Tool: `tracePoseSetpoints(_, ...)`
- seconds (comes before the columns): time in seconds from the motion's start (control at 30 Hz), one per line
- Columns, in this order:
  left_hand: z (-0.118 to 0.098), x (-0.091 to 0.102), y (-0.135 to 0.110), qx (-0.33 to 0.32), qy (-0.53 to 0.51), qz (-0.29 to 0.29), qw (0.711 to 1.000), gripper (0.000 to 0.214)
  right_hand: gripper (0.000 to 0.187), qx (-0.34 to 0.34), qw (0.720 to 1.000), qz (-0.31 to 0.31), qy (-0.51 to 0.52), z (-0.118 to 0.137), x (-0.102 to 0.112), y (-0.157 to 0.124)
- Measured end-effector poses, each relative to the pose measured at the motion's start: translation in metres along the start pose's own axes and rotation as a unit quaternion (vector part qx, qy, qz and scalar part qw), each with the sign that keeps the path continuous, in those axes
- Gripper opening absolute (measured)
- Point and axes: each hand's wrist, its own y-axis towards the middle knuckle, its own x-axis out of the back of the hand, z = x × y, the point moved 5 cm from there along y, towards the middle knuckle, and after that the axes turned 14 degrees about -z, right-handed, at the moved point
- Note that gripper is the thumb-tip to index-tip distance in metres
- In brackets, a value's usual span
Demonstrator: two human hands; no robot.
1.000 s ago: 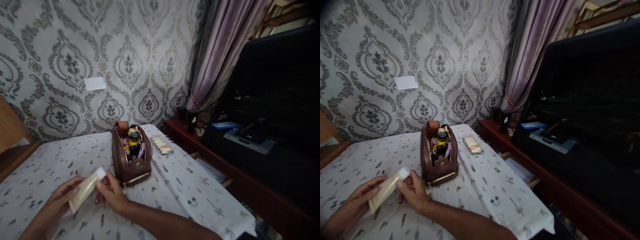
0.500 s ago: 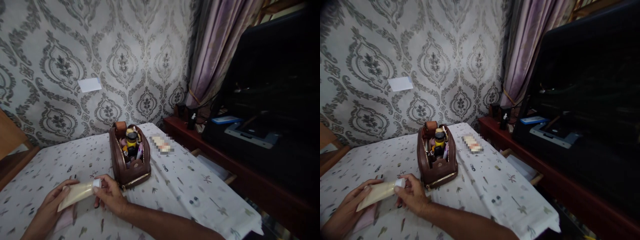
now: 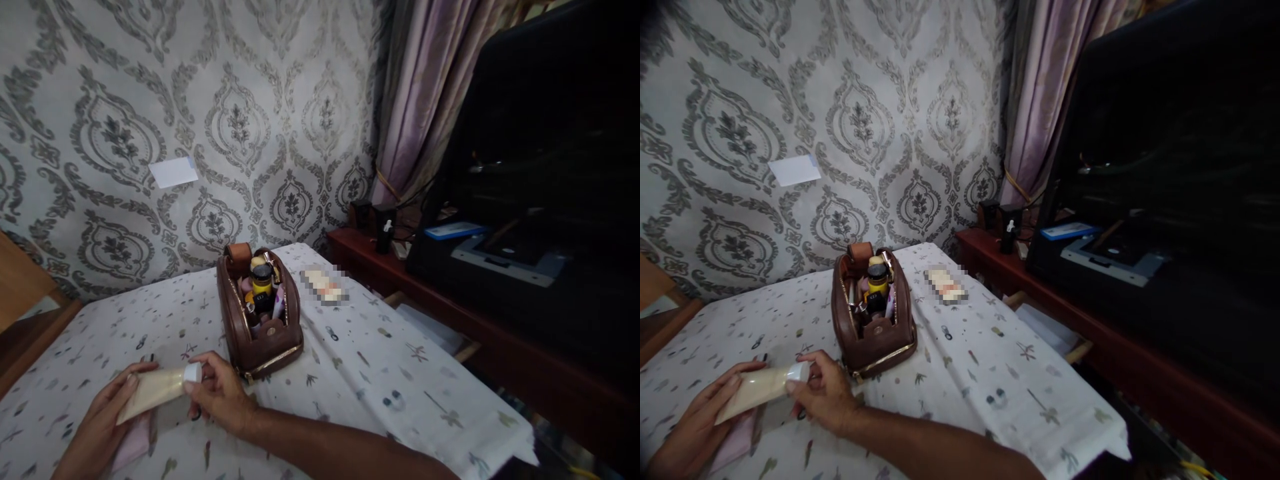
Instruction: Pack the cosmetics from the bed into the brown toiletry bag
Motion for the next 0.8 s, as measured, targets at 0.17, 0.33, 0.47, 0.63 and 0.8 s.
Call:
tracePoseSetpoints(0.17, 0.003, 0.003, 0.006, -0.013, 0.0, 0.002, 1.0, 0.059, 0.061, -0.001, 1.0, 0.0, 0.008, 0.001, 0.0, 0.0)
tracePoseSetpoints(0.33, 0.012, 0.006, 0.014, -0.014, 0.004, 0.012, 1.0, 0.056, 0.056, -0.005, 1.0, 0.003, 0.0, 0.002, 0.0, -0.001)
tracePoseSetpoints(0.47, 0.013, 0.007, 0.014, -0.034, 0.018, 0.017, 0.999, 0.056, 0.057, -0.007, 1.0, -0.005, 0.005, 0.0, 0.0, 0.0)
tracePoseSetpoints(0.63, -0.01, 0.008, 0.017, -0.144, 0.129, 0.003, 0.981, 0.058, 0.062, -0.017, 1.0, -0.013, 0.018, -0.001, 0.002, 0.003)
tracePoseSetpoints(0.8, -0.048, -0.024, 0.017, -0.261, 0.155, 0.023, 0.953, 0.056, 0.053, -0.002, 1.0, -0.024, -0.001, 0.001, 0.002, 0.002)
